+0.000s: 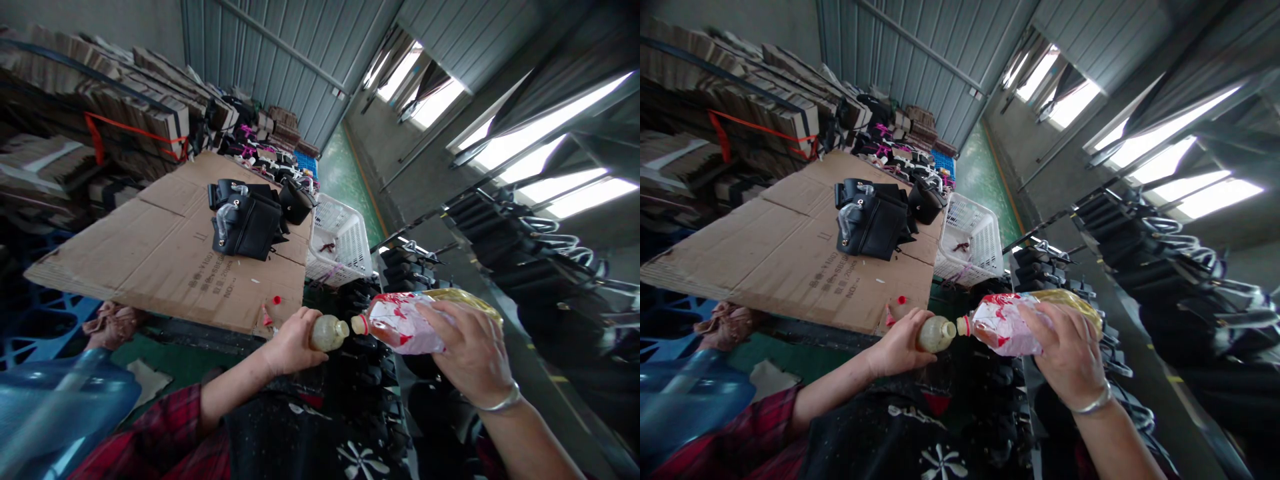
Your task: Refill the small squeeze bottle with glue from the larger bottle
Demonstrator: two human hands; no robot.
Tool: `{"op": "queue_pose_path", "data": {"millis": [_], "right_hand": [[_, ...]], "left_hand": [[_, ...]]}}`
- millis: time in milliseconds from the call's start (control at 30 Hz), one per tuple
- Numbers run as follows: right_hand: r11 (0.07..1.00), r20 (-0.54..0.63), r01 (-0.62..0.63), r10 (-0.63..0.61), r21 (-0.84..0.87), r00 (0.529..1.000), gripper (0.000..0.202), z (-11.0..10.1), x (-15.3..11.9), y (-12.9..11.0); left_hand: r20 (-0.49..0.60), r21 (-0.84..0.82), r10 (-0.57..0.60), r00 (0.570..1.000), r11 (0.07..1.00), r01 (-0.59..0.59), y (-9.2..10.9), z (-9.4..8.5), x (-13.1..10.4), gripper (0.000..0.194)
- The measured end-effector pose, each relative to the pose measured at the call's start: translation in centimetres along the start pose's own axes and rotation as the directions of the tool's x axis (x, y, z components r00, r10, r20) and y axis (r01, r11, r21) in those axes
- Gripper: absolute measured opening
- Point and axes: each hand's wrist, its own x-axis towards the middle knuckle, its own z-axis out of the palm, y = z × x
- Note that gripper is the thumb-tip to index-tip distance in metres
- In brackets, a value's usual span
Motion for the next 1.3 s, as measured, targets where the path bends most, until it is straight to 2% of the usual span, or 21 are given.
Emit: {"op": "queue_pose_path", "data": {"millis": [500, 900, 1300], "right_hand": [[0.999, -0.007, 0.020, -0.021, -0.029, 1.000, 0.039, -1.2, 0.9, -0.1], [0.999, 0.016, 0.023, -0.022, -0.035, 1.000, 0.040, -1.0, 0.4, 0.5], [0.997, -0.019, 0.045, -0.046, -0.061, 0.999, 0.039, -1.4, 1.0, 0.8]], "left_hand": [[0.014, -0.031, 0.000, 1.000, 1.000, 0.000, -0.1, 0.0, -0.1, 0.067], [0.007, -0.034, 0.004, 1.000, 0.999, -0.004, -0.3, 0.2, -0.1, 0.065], [0.015, -0.042, -0.003, 1.000, 0.999, 0.004, -0.7, 0.3, 0.0, 0.066]]}}
